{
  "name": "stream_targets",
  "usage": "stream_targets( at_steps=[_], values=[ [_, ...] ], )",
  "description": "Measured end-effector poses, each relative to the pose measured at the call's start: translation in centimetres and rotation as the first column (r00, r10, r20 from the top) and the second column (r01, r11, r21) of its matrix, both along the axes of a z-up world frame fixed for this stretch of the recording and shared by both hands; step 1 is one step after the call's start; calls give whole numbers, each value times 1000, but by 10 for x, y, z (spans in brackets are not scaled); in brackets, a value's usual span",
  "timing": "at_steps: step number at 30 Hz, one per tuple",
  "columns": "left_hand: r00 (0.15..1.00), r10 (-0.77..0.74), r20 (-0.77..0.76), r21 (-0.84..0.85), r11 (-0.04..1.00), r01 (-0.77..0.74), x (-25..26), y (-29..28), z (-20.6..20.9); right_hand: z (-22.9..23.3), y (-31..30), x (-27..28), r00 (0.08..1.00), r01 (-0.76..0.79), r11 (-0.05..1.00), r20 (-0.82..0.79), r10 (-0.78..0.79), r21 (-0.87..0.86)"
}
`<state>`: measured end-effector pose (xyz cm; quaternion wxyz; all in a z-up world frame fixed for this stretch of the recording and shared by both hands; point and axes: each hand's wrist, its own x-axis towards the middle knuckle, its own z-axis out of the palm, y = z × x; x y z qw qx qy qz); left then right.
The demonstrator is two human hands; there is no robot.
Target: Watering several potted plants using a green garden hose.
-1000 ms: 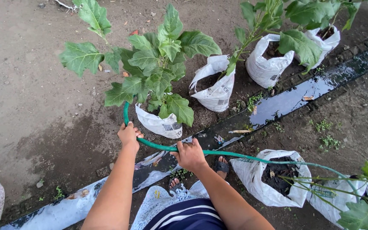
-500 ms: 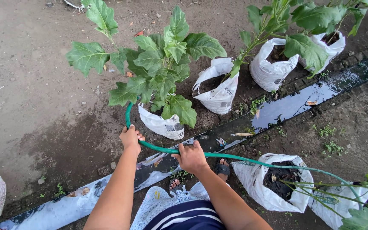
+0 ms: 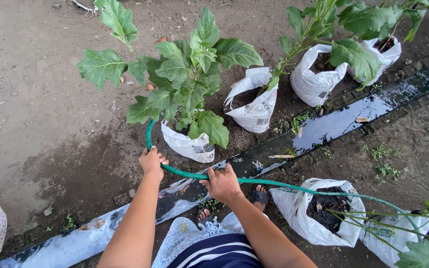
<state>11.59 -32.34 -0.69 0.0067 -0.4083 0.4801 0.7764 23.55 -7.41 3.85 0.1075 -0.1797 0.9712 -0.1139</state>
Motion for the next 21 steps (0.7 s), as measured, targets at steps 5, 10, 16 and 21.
stream_targets(
  at_steps=[5, 10, 16, 21],
  values=[
    [1000, -5, 5, 5, 1000, 5, -1, 0, -3, 0, 1, 1, 1000, 5, 1000, -13, -5, -14],
    [1000, -15, 11, 28, 999, 14, -1, 0, 0, 1, 1, 2, 1000, 26, 999, -5, -26, -29],
    [999, -34, 11, -10, 999, 35, 0, 4, 5, 1, 4, 6, 997, 41, 996, -66, -46, -74],
    [1000, -9, 11, 0, 1000, 9, -1, 3, 5, 5, 3, 6, 998, 34, 999, -44, -36, -40]
  ],
)
